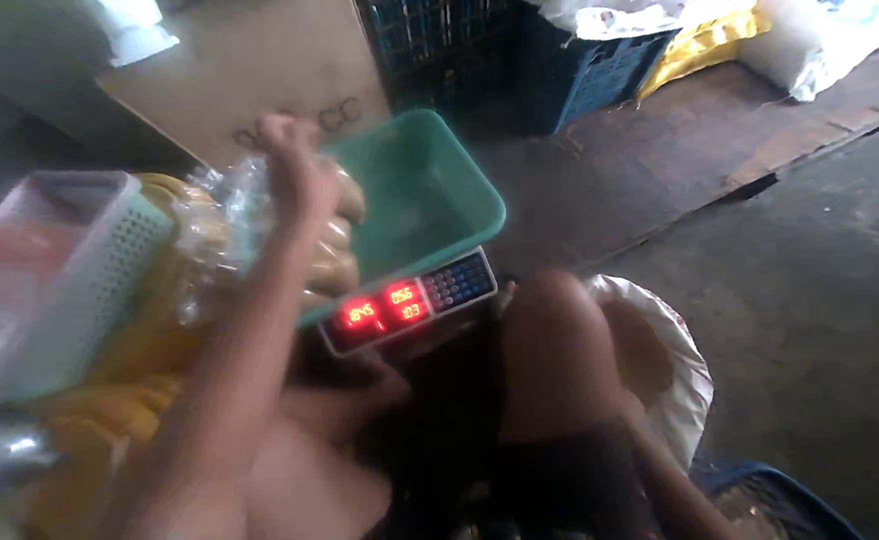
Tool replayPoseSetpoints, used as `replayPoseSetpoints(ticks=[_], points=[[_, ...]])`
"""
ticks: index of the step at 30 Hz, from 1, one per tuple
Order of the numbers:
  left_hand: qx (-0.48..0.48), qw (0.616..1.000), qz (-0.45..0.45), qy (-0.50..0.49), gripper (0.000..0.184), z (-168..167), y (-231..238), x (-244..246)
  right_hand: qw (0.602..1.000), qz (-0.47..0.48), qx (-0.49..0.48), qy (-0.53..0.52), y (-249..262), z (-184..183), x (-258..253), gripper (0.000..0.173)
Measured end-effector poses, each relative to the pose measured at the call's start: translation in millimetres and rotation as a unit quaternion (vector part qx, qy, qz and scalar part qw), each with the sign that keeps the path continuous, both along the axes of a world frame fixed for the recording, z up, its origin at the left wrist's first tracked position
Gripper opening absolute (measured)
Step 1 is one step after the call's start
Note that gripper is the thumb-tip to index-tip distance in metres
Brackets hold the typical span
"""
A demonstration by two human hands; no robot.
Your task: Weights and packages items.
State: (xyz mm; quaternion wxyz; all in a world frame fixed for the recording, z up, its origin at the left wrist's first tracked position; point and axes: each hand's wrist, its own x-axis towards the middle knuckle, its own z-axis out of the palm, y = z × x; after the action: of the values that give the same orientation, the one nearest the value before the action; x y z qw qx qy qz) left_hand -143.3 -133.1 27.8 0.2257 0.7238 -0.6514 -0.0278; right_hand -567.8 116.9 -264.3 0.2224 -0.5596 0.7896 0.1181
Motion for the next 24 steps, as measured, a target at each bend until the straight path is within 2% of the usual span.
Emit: replayPoseSetpoints(ticks=[1,3,4,5,6,7,8,9,10,12,13,17,21,24], points=[[0.051,0.996,-0.071,0.004,0.041,-10,1,-18,0.987,-0.047,0.146,-0.043,-27,43,19,0.046],[0.158,0.962,-0.222,0.006,0.044,-46,-8,-42,0.967,-0.136,0.181,-0.117,-43,90,40,0.041],[0.204,0.943,-0.263,0.004,0.051,-65,-15,-50,0.952,-0.143,0.218,-0.16,-48,113,40,0.043],[0.234,0.931,-0.282,-0.001,0.055,-82,-21,-54,0.944,-0.124,0.253,-0.17,-52,116,36,0.045],[0.252,0.924,-0.286,-0.002,0.056,-93,-24,-56,0.955,-0.111,0.229,-0.153,-49,96,28,0.044],[0.261,0.922,-0.286,0.003,0.052,-100,-28,-54,0.976,-0.106,0.154,-0.11,-46,59,18,0.039],[0.262,0.921,-0.287,-0.004,0.043,-101,-29,-52,0.982,-0.109,0.126,-0.093,-53,31,3,0.036],[0.265,0.919,-0.291,-0.023,0.032,-98,-29,-49,0.983,-0.117,0.097,-0.104,-62,15,-15,0.034],[0.27,0.916,-0.292,-0.048,0.025,-93,-27,-45,0.979,-0.135,0.046,-0.146,-69,17,-27,0.034],[0.282,0.923,-0.257,-0.053,0.023,-74,-20,-40,0.968,-0.123,-0.106,-0.19,-90,39,-42,0.031],[0.275,0.933,-0.232,-0.022,0.025,-62,-16,-37,0.956,-0.104,-0.181,-0.206,-105,57,-44,0.03],[0.182,0.962,-0.173,0.102,0.029,-33,3,-14,0.864,0.008,-0.419,-0.279,-156,164,-7,0.022],[0.116,0.965,-0.157,0.175,0.026,-23,27,8,0.804,0.147,-0.444,-0.367,-192,251,68,0.022],[0.085,0.959,-0.156,0.222,0.024,-21,39,22,0.78,0.24,-0.377,-0.439,-218,290,134,0.02]])
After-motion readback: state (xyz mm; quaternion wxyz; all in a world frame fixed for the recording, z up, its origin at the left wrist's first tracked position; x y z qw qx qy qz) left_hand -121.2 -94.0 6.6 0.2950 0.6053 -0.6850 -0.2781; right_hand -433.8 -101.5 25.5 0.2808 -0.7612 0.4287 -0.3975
